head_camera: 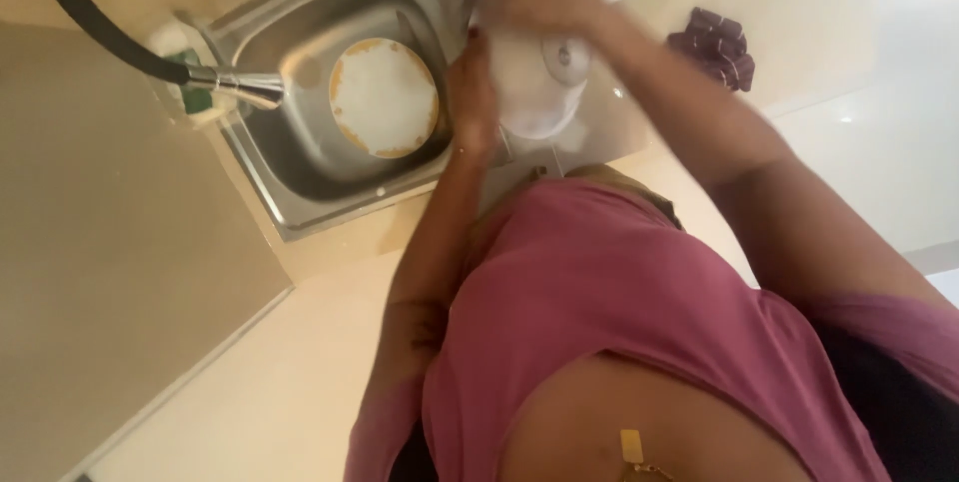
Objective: The person is washing various dishes including bowls and plates in a small sink using a sponge.
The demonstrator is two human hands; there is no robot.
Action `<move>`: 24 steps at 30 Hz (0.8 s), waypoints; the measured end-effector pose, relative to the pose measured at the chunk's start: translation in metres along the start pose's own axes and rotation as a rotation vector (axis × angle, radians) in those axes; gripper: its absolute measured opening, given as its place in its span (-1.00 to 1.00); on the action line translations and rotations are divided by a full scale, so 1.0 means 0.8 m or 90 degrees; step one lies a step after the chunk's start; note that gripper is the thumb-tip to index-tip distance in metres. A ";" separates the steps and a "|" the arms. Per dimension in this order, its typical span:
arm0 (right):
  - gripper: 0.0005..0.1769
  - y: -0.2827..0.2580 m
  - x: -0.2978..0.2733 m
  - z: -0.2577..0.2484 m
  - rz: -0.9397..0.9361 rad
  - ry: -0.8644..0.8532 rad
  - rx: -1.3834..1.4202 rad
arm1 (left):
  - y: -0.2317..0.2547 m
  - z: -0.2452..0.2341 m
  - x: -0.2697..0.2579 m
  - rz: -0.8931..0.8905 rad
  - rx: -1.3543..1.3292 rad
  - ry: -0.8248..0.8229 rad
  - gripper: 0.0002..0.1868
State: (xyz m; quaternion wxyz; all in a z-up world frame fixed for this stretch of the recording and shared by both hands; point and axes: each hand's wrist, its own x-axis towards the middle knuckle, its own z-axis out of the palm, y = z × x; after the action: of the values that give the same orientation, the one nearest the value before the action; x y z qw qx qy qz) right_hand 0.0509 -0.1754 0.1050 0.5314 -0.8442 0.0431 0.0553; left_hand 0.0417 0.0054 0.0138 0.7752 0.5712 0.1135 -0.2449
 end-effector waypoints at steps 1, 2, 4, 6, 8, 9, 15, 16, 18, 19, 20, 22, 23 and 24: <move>-0.72 -0.019 -0.013 0.025 -0.106 0.044 -0.316 | 0.002 0.000 0.003 0.000 -0.033 0.002 -0.35; -0.70 -0.037 -0.024 0.050 -0.209 0.090 -0.632 | 0.004 0.000 0.008 0.001 -0.065 0.004 -0.36; -0.63 -0.053 -0.060 0.050 -0.261 0.128 -0.531 | 0.002 0.002 0.014 -0.009 -0.095 0.001 -0.37; -0.55 -0.043 -0.093 0.051 -0.314 0.154 -0.426 | -0.007 0.000 0.010 -0.023 -0.128 0.010 -0.38; -0.45 -0.011 -0.113 0.050 -0.471 0.166 -0.465 | -0.011 -0.003 0.011 -0.032 -0.196 0.025 -0.39; -0.45 0.025 -0.121 0.052 -0.467 0.168 -0.466 | -0.011 -0.001 0.015 -0.036 -0.194 0.023 -0.39; -0.75 0.201 -0.146 0.020 -0.180 0.397 -0.087 | -0.051 0.009 0.051 -0.069 -0.320 0.038 -0.39; -0.74 0.197 -0.156 0.000 -0.120 0.375 -0.041 | -0.074 0.009 0.077 0.055 -0.335 -0.075 -0.39; -0.71 0.201 -0.180 -0.019 -0.061 0.348 0.005 | -0.112 0.019 0.141 0.178 -0.349 -0.188 -0.34; -0.72 0.209 -0.189 -0.022 -0.065 0.331 -0.006 | -0.123 0.032 0.187 0.104 -0.302 -0.116 -0.32; -0.74 0.217 -0.198 -0.024 -0.069 0.313 -0.018 | -0.133 0.045 0.232 0.029 -0.254 -0.044 -0.29; -0.71 0.213 -0.210 -0.018 0.114 0.308 0.108 | -0.177 0.054 0.295 0.097 -0.130 -0.041 -0.33; -0.68 0.211 -0.216 -0.014 0.296 0.286 0.242 | -0.199 0.057 0.327 0.163 0.000 -0.029 -0.31; -0.68 0.217 -0.219 -0.010 0.296 0.288 0.242 | -0.189 0.073 0.329 0.163 -0.001 -0.032 -0.31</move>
State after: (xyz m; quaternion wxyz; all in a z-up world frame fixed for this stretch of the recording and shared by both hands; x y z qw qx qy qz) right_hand -0.1452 -0.2547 -0.0221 0.6286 -0.6893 0.3595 -0.0226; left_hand 0.1834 -0.1497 -0.2127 0.8031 0.5742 0.0206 -0.1580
